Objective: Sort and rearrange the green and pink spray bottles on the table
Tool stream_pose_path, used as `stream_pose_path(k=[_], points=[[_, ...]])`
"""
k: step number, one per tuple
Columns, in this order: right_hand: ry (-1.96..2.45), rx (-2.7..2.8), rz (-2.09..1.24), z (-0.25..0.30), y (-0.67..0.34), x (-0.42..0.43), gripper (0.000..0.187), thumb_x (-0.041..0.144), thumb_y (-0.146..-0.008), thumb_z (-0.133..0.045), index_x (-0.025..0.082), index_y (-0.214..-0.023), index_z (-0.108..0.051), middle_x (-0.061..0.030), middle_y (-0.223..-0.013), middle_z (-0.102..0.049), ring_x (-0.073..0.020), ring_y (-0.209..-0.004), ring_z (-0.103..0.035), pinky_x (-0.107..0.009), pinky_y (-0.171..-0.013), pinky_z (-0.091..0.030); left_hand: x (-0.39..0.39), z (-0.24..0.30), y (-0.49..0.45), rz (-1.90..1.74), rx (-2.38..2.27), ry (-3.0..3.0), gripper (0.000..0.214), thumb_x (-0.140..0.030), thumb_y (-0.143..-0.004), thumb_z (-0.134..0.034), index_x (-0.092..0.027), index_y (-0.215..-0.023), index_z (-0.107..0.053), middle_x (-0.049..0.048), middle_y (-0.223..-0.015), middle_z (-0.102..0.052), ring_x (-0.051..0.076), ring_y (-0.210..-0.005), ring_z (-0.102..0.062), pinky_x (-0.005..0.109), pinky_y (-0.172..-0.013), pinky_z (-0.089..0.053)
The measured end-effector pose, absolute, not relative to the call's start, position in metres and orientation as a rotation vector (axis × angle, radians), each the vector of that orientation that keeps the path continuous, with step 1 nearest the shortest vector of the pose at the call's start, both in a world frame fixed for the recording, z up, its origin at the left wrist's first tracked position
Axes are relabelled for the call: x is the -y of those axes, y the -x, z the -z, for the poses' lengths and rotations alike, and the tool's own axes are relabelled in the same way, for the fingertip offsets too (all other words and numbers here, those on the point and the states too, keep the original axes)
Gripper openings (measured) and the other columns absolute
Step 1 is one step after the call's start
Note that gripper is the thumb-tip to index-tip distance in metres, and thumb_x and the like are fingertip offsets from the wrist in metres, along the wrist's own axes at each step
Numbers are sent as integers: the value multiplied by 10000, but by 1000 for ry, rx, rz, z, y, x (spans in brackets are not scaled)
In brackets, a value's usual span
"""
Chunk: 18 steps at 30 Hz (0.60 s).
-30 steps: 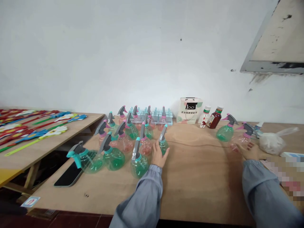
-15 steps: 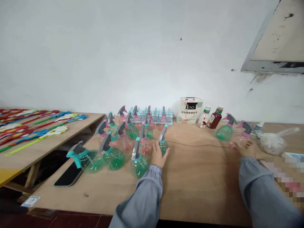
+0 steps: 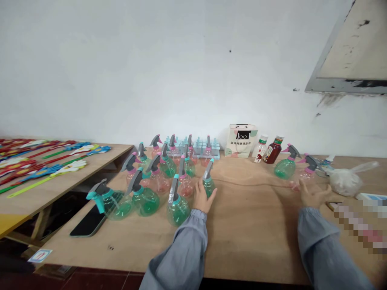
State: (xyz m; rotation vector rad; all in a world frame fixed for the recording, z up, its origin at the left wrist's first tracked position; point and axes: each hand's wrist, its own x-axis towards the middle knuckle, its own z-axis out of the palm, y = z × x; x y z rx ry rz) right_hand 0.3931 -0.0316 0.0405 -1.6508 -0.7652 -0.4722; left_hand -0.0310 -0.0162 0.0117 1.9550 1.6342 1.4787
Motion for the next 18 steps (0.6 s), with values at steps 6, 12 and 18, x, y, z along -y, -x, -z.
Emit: stream_pose_path(k=[6,12,18], points=[[1378,1137,98,-41,-267,39,620,667,-789,-572,199,-1192,-514,-163,-1192,-600,-314,-1146,-583,-491,-1023,-447,26,-9,14,-1416,-1607,-2043,676,-328,-855,-516,-106,-1456,-300,221,-1363,-468,324,-1279,-480,505,-1065,-404],[1124,1557,-428,-37,-146,38,815,575,-747,-696,218,-1394,-352,-167,-1401,-495,-294,-1286,-508,-503,-1078,-421,56,-7,-16,-1250,-1528,-2118,728,-389,-825,-584,-165,-1474,-342,198,-1407,-478,339,-1324,-445,533,-1089,-343],[1165,1437,-433,-39,-138,27,604,487,-858,-571,204,-1365,-405,-108,-1132,-626,-237,-1024,-627,-466,-970,-488,43,-7,-22,-1485,-1143,-1885,534,-321,-884,-477,-177,-1393,-398,150,-1323,-553,247,-1262,-518,450,-1090,-384]])
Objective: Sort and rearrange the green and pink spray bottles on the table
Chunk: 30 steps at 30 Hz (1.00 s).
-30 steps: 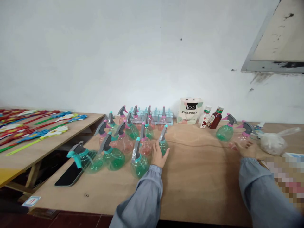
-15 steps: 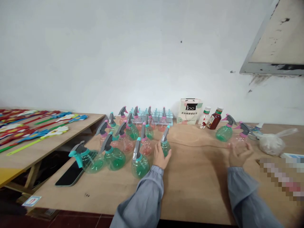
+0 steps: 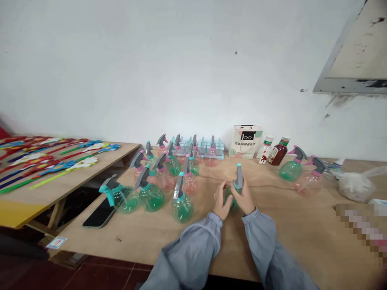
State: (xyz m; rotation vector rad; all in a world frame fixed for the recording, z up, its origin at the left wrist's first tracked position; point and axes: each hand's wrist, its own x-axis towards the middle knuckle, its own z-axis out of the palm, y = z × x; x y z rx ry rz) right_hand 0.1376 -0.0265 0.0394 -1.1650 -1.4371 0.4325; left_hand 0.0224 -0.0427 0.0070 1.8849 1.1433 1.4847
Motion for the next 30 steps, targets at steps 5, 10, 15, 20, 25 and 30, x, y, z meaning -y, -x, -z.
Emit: stream_pose_path(k=[5,10,15,20,25,30], points=[[1187,1444,-274,-36,-150,23,545,430,-838,-584,223,-1331,-477,-103,-1099,-648,-263,-1027,-630,-483,-952,-491,-17,-39,-35,-1806,-1357,-1364,377,-284,-940,-396,-199,-1307,-397,131,-1327,-535,201,-1245,-532,388,-1067,-420],[1183,1442,-194,-34,-150,26,525,386,-831,-565,223,-1325,-497,-116,-1109,-658,-283,-1061,-627,-508,-962,-488,-92,-76,-51,-1736,-1813,-1193,604,-276,-877,-547,-158,-1403,-275,208,-1436,-420,270,-1404,-380,441,-1127,-340],[1178,1418,-240,-30,-150,24,581,362,-806,-576,251,-1366,-469,-83,-1077,-673,-245,-966,-659,-460,-914,-521,-143,-82,-44,-1569,-1894,-1239,910,-330,-733,-750,-102,-1447,-233,283,-1518,-321,382,-1442,-306,494,-1140,-293],[1213,1397,-343,-28,-154,23,579,369,-755,-602,247,-1314,-516,-55,-928,-696,-217,-776,-656,-409,-771,-550,-154,-74,-26,-1425,-1944,-1383,791,-305,-755,-726,-102,-1411,-333,268,-1446,-447,373,-1409,-367,490,-1141,-265],[1142,1443,-389,-34,-158,23,491,329,-757,-582,255,-1242,-571,-55,-918,-699,-212,-821,-654,-419,-848,-536,-129,-63,-28,-1359,-2004,-1452,735,-392,-810,-654,-85,-1404,-350,275,-1390,-478,382,-1338,-441,493,-1078,-335],[1057,1418,-472,-37,-160,22,507,330,-751,-597,272,-1253,-556,-46,-961,-696,-200,-834,-678,-403,-820,-551,-85,-51,-39,-1314,-2016,-1484,774,-470,-756,-697,-151,-1385,-377,230,-1339,-516,383,-1292,-477,526,-1059,-348]])
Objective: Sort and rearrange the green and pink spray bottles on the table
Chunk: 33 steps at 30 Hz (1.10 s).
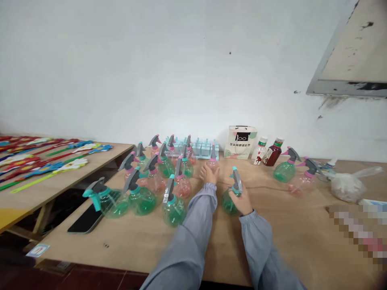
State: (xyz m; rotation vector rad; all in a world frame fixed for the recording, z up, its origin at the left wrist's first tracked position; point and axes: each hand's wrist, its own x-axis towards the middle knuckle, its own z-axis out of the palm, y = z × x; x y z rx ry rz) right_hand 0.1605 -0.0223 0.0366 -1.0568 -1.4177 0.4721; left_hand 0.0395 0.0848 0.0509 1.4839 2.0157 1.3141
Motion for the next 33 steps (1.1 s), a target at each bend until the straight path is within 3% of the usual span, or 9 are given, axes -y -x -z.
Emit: stream_pose_path(k=[5,9,14,20,27,33], points=[[1071,1374,-587,-41,-166,22,481,400,-754,-631,261,-1213,-589,-49,-920,-716,-202,-854,-686,-391,-824,-548,-43,-39,-23,-1291,-1932,-1558,841,-511,-679,-759,-178,-1359,-393,215,-1320,-481,379,-1284,-482,527,-1070,-339],[1066,1292,-730,-47,-169,25,483,471,-741,-639,252,-1171,-617,-94,-1030,-722,-234,-830,-703,-414,-779,-561,-13,-30,0,-1351,-1690,-1675,776,-460,-645,-790,-143,-1259,-439,190,-1306,-463,320,-1274,-504,433,-1062,-399],[945,1255,-981,-59,-166,33,528,520,-737,-606,238,-1184,-602,-117,-1106,-716,-258,-754,-709,-411,-665,-566,22,-16,25,-1372,-1438,-1727,737,-416,-687,-768,-152,-1269,-400,161,-1219,-592,281,-1164,-599,446,-1015,-458],[878,1269,-1287,-82,-160,35,557,508,-674,-557,196,-1131,-619,-115,-999,-730,-273,-778,-696,-367,-570,-527,39,-9,49,-1369,-1387,-1794,739,-421,-709,-749,-148,-1292,-387,185,-1268,-595,294,-1176,-602,482,-1020,-460],[662,1216,-1412,-106,-145,23,535,347,-618,-657,260,-1144,-616,-64,-1094,-716,-223,-787,-677,-332,-592,-526,43,-6,52,-1421,-1349,-1739,758,-410,-690,-766,-155,-1302,-399,184,-1288,-582,310,-1201,-589,500,-1042,-446],[705,1184,-1389,-99,-142,10,491,301,-592,-685,247,-1075,-621,-38,-1028,-709,-212,-783,-678,-333,-644,-535,44,-4,55,-1403,-1376,-1745,748,-405,-703,-741,-151,-1310,-386,194,-1309,-565,320,-1224,-570,516,-1051,-442]])
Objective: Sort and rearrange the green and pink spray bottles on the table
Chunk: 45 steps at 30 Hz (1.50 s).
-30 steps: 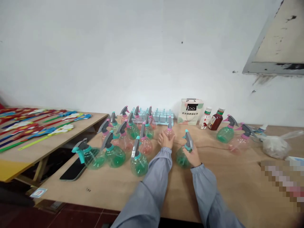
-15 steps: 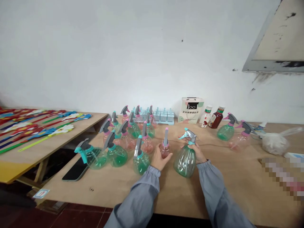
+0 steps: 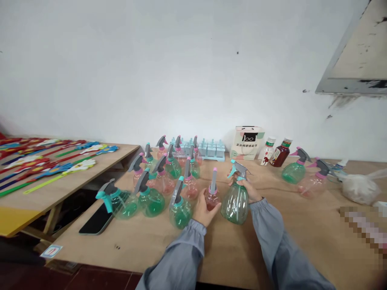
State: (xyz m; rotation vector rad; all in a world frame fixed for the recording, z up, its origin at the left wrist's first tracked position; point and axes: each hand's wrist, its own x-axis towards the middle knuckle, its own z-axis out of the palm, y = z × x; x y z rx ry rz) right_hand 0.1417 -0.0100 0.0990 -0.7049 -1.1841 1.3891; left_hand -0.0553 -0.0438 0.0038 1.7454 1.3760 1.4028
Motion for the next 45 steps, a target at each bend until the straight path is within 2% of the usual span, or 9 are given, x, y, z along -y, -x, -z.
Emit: stream_pose_path(k=[4,14,17,20,24,31,35,40,45], points=[[731,1120,-1341,-88,-151,2,385,293,-586,-683,240,-962,-619,-12,-967,-691,-171,-722,-659,-304,-653,-519,43,-5,57,-1399,-1414,-1726,776,-444,-695,-747,-135,-1311,-389,209,-1316,-558,332,-1242,-556,519,-1065,-428],[725,1292,-1353,-82,-153,6,440,524,-693,-714,233,-1017,-651,-61,-991,-711,-150,-640,-593,-281,-540,-443,46,-8,56,-1405,-1409,-1729,770,-446,-693,-752,-135,-1305,-406,212,-1314,-565,333,-1238,-559,514,-1055,-440],[744,1288,-1328,-83,-149,7,427,522,-688,-717,240,-1001,-646,-53,-1030,-700,-172,-745,-621,-294,-627,-465,46,-7,56,-1412,-1407,-1718,772,-451,-690,-755,-144,-1307,-408,201,-1310,-572,330,-1238,-561,508,-1054,-441],[787,1282,-1244,-81,-149,6,348,475,-677,-717,229,-913,-643,-41,-952,-698,-197,-858,-628,-309,-740,-474,45,-5,55,-1416,-1406,-1715,776,-454,-688,-758,-154,-1311,-407,192,-1298,-580,327,-1236,-564,509,-1051,-441],[788,1259,-1190,-79,-153,5,291,436,-656,-712,228,-845,-636,-25,-872,-696,-194,-849,-624,-314,-772,-476,44,-2,54,-1432,-1406,-1730,779,-443,-677,-768,-152,-1305,-411,196,-1296,-575,329,-1235,-562,511,-1049,-440],[674,1326,-1316,-75,-155,5,383,408,-676,-706,254,-1023,-657,-45,-985,-730,-255,-1029,-654,-412,-973,-458,46,-6,54,-1422,-1406,-1754,768,-454,-696,-748,-133,-1303,-404,208,-1302,-564,327,-1230,-561,509,-1054,-437],[660,1333,-1323,-73,-157,3,366,422,-678,-698,249,-1000,-668,-42,-987,-728,-249,-986,-655,-400,-933,-479,46,-6,54,-1421,-1394,-1755,758,-447,-698,-747,-147,-1303,-403,192,-1309,-565,323,-1234,-557,508,-1058,-433],[809,1382,-1170,-74,-161,3,235,434,-678,-698,235,-797,-667,-21,-829,-696,-196,-785,-612,-330,-752,-479,46,-5,54,-1433,-1380,-1752,759,-443,-698,-754,-154,-1307,-405,190,-1311,-561,318,-1233,-555,508,-1058,-431],[796,1384,-1259,-74,-159,6,286,426,-668,-698,245,-887,-670,-37,-883,-711,-232,-901,-628,-351,-800,-472,45,-4,54,-1455,-1382,-1738,761,-428,-683,-771,-168,-1303,-415,176,-1304,-571,314,-1221,-567,507,-1056,-432]])
